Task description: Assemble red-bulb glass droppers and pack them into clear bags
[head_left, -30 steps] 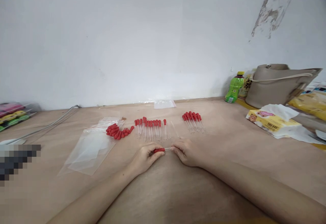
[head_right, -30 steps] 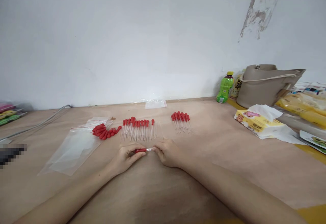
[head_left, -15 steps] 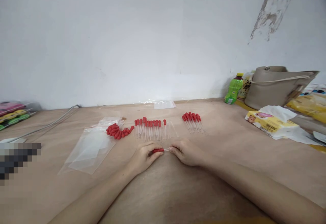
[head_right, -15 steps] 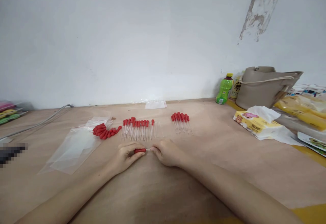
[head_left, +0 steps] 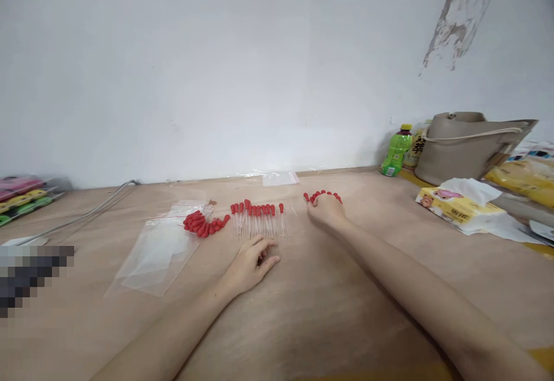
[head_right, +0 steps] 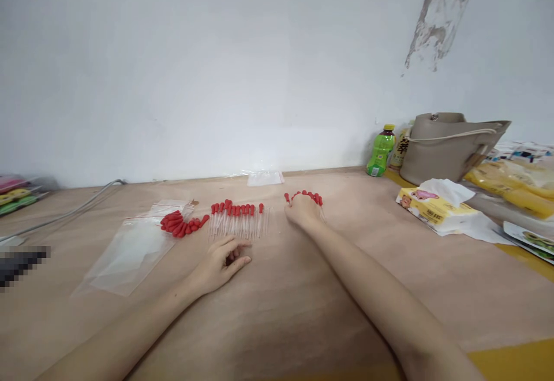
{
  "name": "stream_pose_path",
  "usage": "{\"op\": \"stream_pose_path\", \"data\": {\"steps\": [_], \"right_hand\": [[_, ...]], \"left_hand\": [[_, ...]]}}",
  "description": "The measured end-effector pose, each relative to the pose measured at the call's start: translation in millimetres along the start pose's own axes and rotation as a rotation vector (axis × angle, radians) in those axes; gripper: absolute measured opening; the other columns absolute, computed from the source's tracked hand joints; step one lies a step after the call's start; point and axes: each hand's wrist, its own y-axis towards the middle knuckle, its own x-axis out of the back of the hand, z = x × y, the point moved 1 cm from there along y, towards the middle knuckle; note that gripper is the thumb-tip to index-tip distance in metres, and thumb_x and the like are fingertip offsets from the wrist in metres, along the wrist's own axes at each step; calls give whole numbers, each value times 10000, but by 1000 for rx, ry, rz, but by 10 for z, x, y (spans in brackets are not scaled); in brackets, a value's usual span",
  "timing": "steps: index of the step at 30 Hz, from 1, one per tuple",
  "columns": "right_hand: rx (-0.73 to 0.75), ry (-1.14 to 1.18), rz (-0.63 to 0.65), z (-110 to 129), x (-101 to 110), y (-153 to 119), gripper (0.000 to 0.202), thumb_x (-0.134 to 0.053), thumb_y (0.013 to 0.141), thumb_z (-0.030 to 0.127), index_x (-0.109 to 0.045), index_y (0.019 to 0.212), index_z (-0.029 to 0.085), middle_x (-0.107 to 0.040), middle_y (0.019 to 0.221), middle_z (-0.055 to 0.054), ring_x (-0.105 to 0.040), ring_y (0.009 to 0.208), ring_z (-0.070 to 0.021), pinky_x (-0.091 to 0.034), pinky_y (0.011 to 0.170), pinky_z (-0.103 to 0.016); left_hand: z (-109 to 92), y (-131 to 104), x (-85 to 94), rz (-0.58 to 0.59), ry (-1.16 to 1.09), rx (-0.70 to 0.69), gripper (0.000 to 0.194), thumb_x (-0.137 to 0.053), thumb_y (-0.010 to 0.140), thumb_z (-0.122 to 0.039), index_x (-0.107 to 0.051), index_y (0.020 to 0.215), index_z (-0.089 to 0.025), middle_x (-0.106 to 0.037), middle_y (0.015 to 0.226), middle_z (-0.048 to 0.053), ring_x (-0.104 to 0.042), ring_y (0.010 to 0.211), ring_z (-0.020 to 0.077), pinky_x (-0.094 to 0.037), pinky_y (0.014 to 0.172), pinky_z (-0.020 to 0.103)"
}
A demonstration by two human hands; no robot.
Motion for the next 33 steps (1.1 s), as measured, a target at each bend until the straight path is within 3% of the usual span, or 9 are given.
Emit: {"op": "stream_pose_path", "data": {"steps": [5,13,21,23,27,30,33], "right_hand": [[-41,-61,-32,39,-155,-22,215,-441,762,236,-628,813,145,-620,854,-117,-538,897,-236,-327,801,-356],[-19,-101,-16,54,-101,-67,257,-432,786,291,-640,829,148,-628,876,-130,-548,908,-250,-344,787,-351],[89,-142,85,331,-150,-211,332,-436,789,384,-645,869,139,-643,865,-145,-596,818,-261,-412,640,-323],[99,-160,94,386,-199,-228,295,-428,795,314,-651,837,125,-646,841,-159,-602,805,-267,-412,622,-323],[98,-173,63,465,-244,-254,243,-415,787,181,-630,842,84,-638,817,-182,-606,762,-260,-398,602,-313],[111,-179,-6,444,-197,-300,266,-366,829,181,-576,942,63,-616,889,-192,-587,797,-261,-379,643,-327],[257,-159,-157,305,-133,-378,275,-328,873,244,-542,931,80,-608,868,-162,-554,823,-256,-342,706,-347]], "left_hand": [[12,7,-1,20,-4,10,193,-523,798,-273,-587,958,-185,-530,802,29,-496,665,124,-439,613,242],[13,19,-5,42,-9,6,152,-518,803,-254,-588,921,-187,-540,819,25,-498,669,117,-428,623,236],[14,7,-15,63,4,5,157,-512,807,-266,-585,920,-186,-544,842,27,-503,668,120,-419,618,239],[22,10,-26,-3,55,-2,156,-512,807,-286,-589,899,-187,-543,831,29,-507,698,135,-415,643,253],[102,61,30,-273,281,16,179,-479,816,-306,-595,788,-173,-538,771,44,-495,759,182,-387,700,301],[242,115,196,-427,549,146,204,-472,804,-321,-615,804,-175,-555,804,68,-479,797,226,-348,720,351],[432,169,426,-461,758,300,227,-457,797,-309,-640,856,-188,-557,923,99,-451,908,273,-301,764,397]]}}
